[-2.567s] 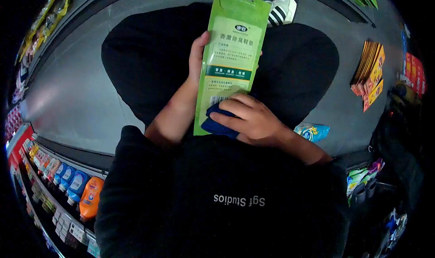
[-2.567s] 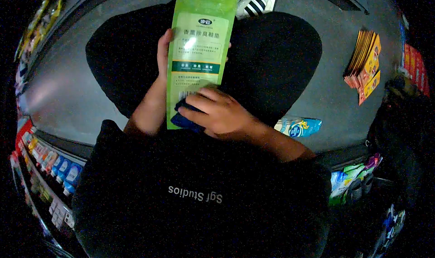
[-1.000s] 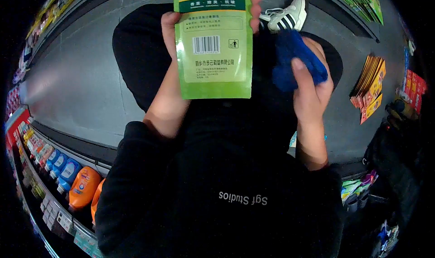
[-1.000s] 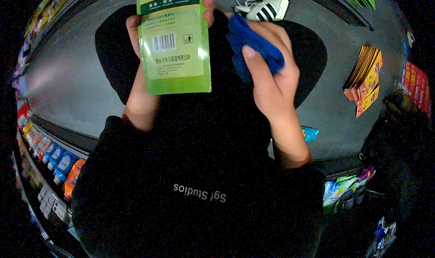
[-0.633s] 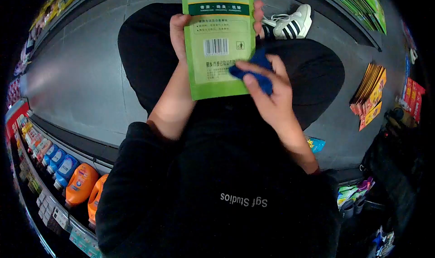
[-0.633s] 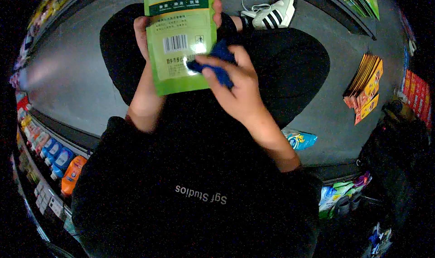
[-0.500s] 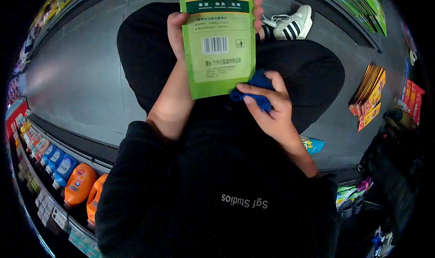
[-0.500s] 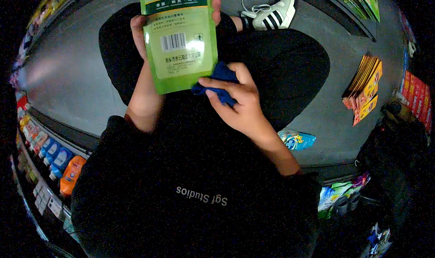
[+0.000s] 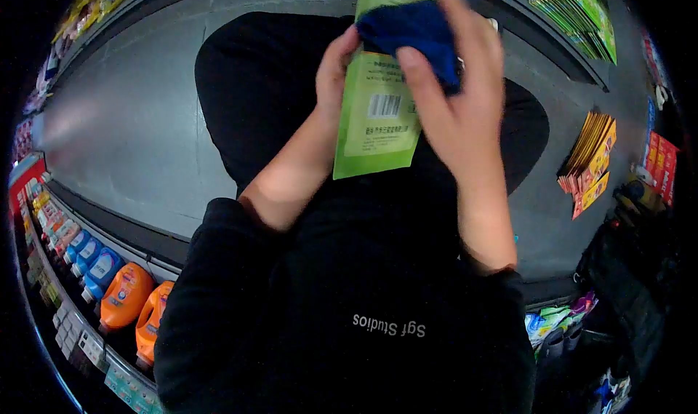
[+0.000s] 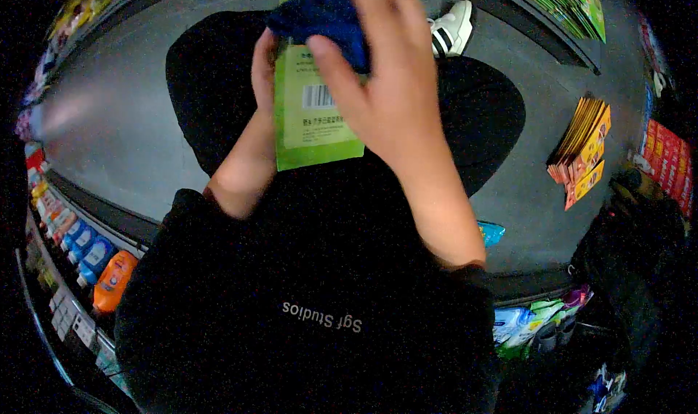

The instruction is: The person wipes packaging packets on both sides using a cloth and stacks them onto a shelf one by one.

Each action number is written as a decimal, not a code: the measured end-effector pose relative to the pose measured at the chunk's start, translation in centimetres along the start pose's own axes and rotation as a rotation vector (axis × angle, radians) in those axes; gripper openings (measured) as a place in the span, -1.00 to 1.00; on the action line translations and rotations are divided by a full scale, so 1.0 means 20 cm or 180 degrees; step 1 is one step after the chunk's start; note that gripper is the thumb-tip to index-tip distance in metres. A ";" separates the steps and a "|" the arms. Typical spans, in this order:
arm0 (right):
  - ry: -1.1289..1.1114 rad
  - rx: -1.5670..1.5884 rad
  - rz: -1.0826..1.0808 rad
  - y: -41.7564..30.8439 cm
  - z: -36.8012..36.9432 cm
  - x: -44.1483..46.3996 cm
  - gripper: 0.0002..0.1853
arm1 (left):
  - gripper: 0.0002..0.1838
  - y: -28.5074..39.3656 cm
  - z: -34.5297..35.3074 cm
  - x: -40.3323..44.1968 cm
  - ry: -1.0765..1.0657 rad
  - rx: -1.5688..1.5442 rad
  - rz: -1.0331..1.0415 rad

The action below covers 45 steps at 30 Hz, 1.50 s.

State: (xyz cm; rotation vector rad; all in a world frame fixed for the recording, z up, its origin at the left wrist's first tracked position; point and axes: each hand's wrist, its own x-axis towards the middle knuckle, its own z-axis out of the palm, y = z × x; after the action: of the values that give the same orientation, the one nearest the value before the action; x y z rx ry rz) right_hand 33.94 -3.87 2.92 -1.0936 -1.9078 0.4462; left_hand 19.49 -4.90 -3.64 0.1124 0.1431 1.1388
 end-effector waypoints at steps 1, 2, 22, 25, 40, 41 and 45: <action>-0.0158 -0.0465 0.0025 -0.01 0.04 0.00 -0.51 | -0.44 -0.01 -0.02 0.01 -0.0058 -0.0073 0.0032; -0.0192 -0.0817 0.0228 0.00 0.08 -0.02 -0.54 | -0.46 -0.03 -0.05 0.02 -0.0119 -0.0151 0.0061; -0.1126 0.0564 -0.0577 -0.15 -0.15 -0.40 -0.56 | -0.09 0.01 -0.02 0.11 0.0299 -0.0309 -0.0040; -0.0419 0.0056 -0.0144 -0.12 -0.15 -0.26 -0.59 | -0.05 -0.02 0.04 0.10 0.0328 0.0227 -0.0091; -0.0880 0.0190 -0.0071 -0.12 0.04 -0.37 -0.67 | 0.02 0.00 -0.02 0.08 0.0054 -0.0151 -0.0026; -0.0900 0.0180 -0.0099 -0.13 0.03 -0.38 -0.68 | 0.00 0.00 -0.02 0.08 0.0059 -0.0128 0.0115; -0.0993 0.0274 -0.0105 -0.15 -0.04 -0.43 -0.69 | 0.01 0.05 0.01 0.09 -0.0281 -0.0257 0.0055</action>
State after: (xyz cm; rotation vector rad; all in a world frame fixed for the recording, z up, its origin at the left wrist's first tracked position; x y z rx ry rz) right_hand 35.14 -12.67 0.90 -0.9785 -2.1512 0.7076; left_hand 19.30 -2.77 -3.35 0.0921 0.0177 1.1533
